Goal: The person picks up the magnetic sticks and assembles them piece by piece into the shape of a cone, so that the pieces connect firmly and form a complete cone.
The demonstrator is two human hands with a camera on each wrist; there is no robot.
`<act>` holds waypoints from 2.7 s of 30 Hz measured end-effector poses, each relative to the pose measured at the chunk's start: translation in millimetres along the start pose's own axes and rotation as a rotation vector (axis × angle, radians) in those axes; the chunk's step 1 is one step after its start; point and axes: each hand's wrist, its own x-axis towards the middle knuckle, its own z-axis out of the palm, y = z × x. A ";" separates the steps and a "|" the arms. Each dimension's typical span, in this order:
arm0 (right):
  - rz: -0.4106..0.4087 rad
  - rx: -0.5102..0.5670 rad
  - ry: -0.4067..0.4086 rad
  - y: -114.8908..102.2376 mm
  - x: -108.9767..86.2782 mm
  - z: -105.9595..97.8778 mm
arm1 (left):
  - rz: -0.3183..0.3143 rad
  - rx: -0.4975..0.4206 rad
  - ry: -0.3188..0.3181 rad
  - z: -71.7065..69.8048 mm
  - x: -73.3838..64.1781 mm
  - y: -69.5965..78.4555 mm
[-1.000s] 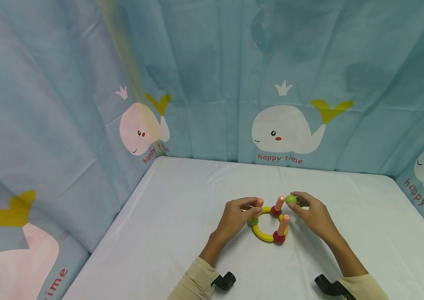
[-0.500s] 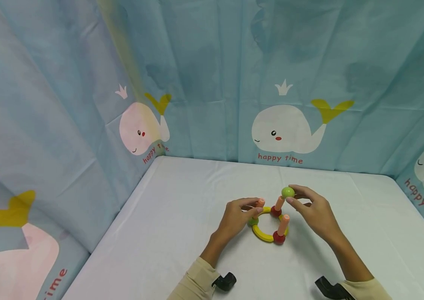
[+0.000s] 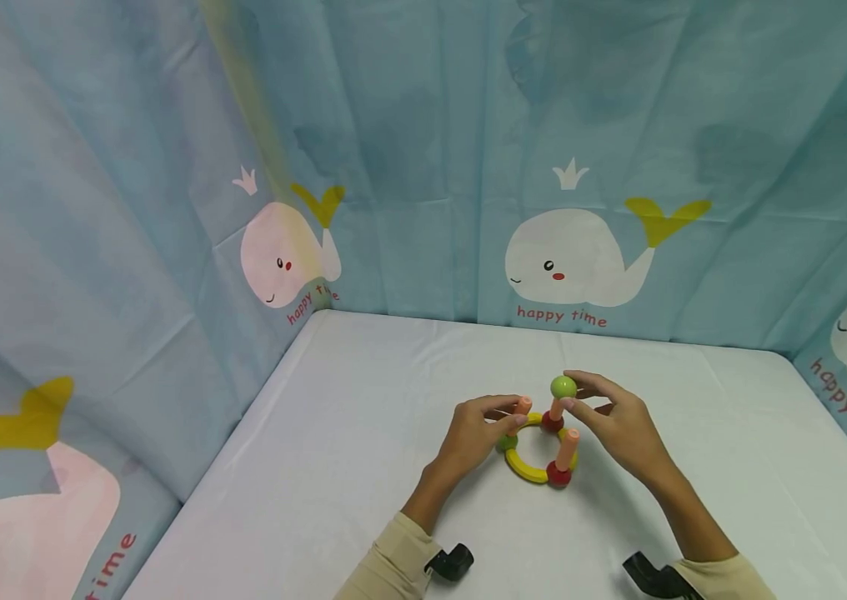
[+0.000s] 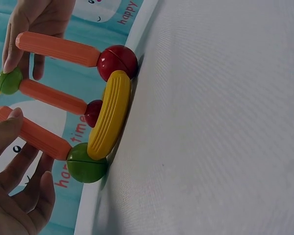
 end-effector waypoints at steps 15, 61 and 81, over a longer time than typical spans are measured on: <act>0.014 0.027 -0.008 -11.4 2.7 12.4 | 0.032 -0.018 -0.026 3.8 0.2 0.0; 0.139 0.020 -0.223 21.1 -47.5 16.3 | 0.014 0.029 -0.013 4.8 0.6 -2.3; 0.080 -0.049 -0.160 24.6 -32.9 23.5 | -0.021 0.000 -0.047 6.2 -0.6 -0.2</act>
